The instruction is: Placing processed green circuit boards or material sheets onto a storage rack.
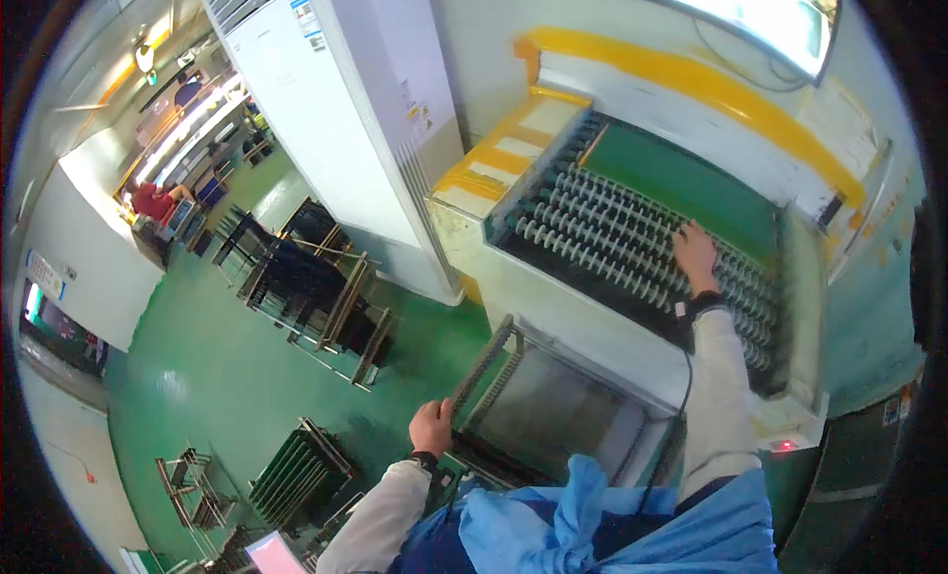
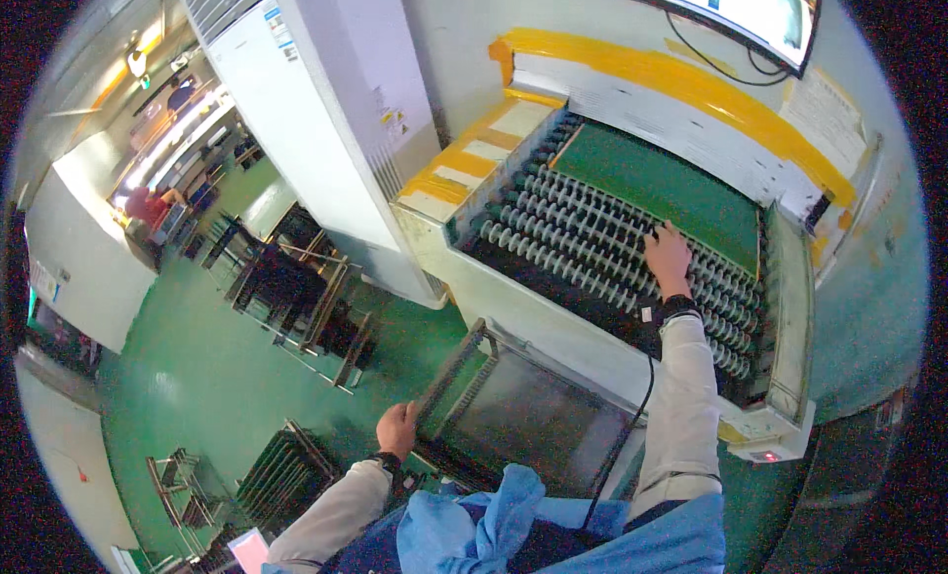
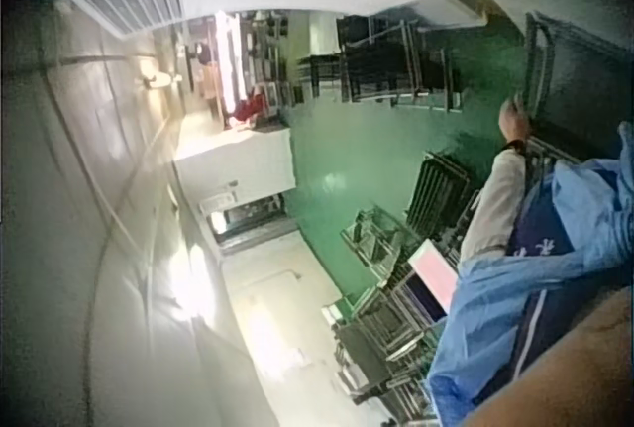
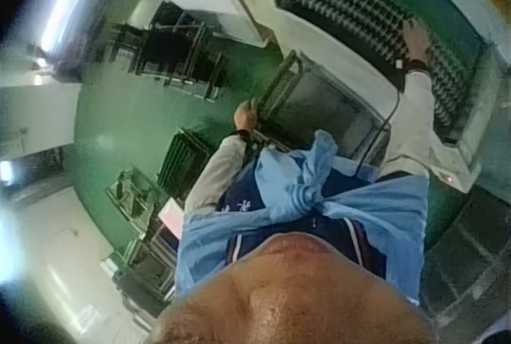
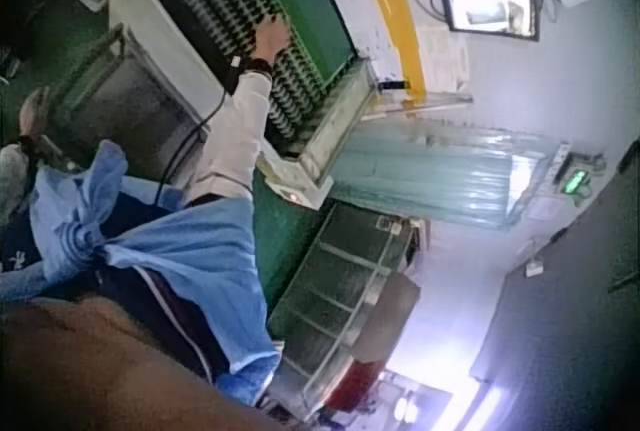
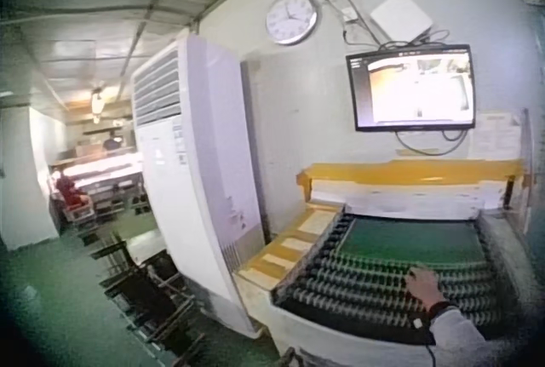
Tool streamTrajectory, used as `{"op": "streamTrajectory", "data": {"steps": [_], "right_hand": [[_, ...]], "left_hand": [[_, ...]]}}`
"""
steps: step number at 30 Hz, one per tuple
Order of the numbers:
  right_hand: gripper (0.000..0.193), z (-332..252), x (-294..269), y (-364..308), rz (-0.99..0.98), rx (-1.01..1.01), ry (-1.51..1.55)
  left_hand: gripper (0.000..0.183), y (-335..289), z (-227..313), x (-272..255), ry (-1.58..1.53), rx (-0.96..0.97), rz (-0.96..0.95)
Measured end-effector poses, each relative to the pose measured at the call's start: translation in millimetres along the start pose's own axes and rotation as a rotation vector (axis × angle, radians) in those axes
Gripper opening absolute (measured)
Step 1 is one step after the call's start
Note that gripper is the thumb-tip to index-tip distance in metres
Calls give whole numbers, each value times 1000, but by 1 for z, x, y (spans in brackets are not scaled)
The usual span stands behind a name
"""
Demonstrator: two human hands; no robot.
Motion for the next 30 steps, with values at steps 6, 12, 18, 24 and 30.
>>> {"op": "streamTrajectory", "data": {"steps": [6,12,18,24,30], "right_hand": [[45,-14,-6,5,67,-116,-29],[33,-41,-25,-55,-9,-300,346],[33,-114,-72,-239,-777,-184,914],[37,-45,50,-366,-1305,-276,515],[45,-1,100,-471,-1408,-56,244]], "left_hand": [[44,0,-4,0,-37,-22,-49],[50,2,-1,0,-118,-84,-78],[50,-3,-6,-3,-103,-64,-38],[53,-2,3,-8,-142,-30,-17],[55,-6,-5,-6,-195,-53,-40]]}}
Point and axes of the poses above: each hand's wrist, its own y-axis towards the middle knuckle, its own x-axis out of the palm, z = x × y, the point moved 5 cm from there along y, towards the middle knuckle, and after that the axes turned 12 degrees about x, right-handed, at the moved point
